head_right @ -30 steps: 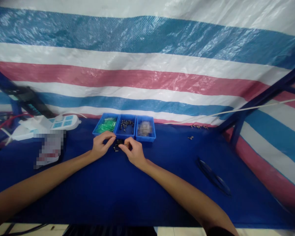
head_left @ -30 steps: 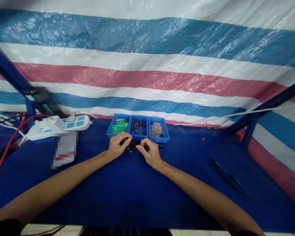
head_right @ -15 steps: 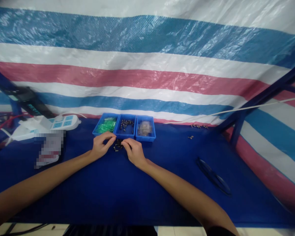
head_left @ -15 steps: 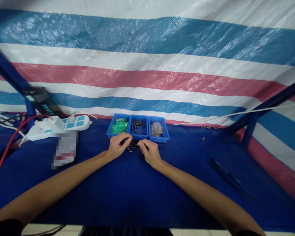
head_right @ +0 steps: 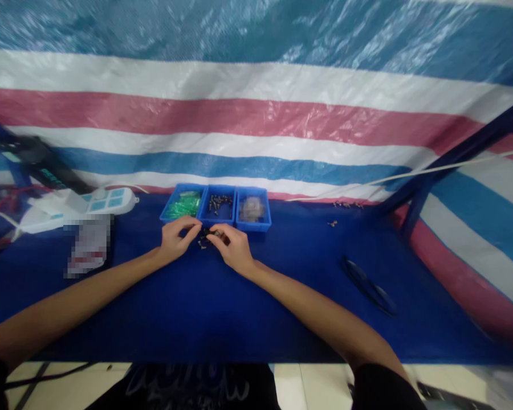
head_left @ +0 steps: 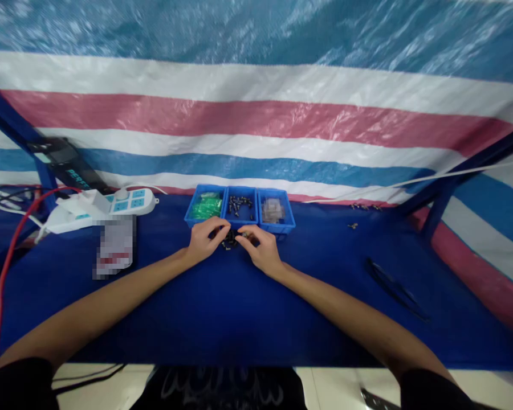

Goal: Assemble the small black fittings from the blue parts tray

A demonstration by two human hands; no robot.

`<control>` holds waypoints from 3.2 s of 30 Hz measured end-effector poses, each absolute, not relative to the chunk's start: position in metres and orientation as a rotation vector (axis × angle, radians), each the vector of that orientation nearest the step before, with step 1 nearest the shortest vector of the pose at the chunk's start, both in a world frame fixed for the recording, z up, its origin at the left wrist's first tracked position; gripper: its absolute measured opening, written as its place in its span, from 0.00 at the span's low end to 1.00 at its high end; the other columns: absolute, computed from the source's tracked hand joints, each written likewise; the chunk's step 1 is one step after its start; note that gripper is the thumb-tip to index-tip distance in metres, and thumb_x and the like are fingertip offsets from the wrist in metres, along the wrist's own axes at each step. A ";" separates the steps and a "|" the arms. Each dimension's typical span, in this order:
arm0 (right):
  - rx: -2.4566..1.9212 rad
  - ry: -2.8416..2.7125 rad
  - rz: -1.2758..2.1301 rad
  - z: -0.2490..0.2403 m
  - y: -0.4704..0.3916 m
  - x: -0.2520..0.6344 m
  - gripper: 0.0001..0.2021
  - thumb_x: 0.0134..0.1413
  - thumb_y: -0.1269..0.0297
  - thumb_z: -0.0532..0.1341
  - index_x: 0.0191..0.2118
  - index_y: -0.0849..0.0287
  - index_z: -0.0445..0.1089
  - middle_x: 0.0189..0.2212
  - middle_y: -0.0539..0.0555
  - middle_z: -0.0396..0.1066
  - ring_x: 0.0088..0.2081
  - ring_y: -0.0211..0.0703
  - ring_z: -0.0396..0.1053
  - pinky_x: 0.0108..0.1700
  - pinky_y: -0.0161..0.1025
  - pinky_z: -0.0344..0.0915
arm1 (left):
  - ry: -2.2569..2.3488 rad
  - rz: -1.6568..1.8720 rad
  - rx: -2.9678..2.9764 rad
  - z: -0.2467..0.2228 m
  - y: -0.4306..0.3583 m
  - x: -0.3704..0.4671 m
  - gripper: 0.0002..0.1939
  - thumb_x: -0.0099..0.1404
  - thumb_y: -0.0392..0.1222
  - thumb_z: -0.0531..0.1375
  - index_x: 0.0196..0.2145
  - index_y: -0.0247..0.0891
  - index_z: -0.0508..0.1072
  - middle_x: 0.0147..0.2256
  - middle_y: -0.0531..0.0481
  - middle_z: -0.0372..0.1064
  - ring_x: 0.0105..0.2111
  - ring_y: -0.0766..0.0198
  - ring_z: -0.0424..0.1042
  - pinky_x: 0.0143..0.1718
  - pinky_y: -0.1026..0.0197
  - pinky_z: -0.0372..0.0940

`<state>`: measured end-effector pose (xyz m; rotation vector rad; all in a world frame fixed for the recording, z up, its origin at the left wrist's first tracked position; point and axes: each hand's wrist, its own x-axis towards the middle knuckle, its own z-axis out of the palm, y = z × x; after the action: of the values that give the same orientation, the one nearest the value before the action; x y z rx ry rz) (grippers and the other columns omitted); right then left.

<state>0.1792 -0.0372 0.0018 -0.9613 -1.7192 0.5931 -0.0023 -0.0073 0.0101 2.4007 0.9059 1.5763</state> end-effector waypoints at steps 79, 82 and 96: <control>-0.967 -1.701 0.636 0.002 -0.038 0.181 0.10 0.59 0.60 0.57 0.38 0.58 0.73 0.24 0.50 0.71 0.21 0.35 0.67 0.30 0.35 0.66 | 0.894 1.555 2.482 0.008 -0.007 -0.001 0.05 0.64 0.38 0.58 0.33 0.35 0.73 0.26 0.51 0.72 0.23 0.71 0.69 0.25 0.69 0.64; -0.952 -1.682 0.677 0.000 -0.037 0.181 0.10 0.58 0.61 0.57 0.41 0.58 0.72 0.25 0.50 0.71 0.22 0.36 0.68 0.30 0.35 0.68 | 0.892 1.553 2.491 0.010 -0.008 -0.001 0.05 0.64 0.38 0.58 0.33 0.34 0.72 0.25 0.51 0.72 0.22 0.71 0.69 0.24 0.69 0.63; -0.939 -1.783 0.740 0.007 -0.041 0.183 0.10 0.62 0.60 0.53 0.35 0.59 0.66 0.21 0.47 0.65 0.22 0.34 0.66 0.29 0.32 0.64 | 0.898 1.552 2.491 0.007 -0.007 -0.001 0.05 0.63 0.38 0.58 0.34 0.34 0.73 0.26 0.51 0.73 0.23 0.70 0.70 0.26 0.69 0.64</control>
<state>0.1829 -0.0410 0.0066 -0.9390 -1.7827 0.7404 -0.0015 -0.0070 0.0069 2.4907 0.8981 1.5515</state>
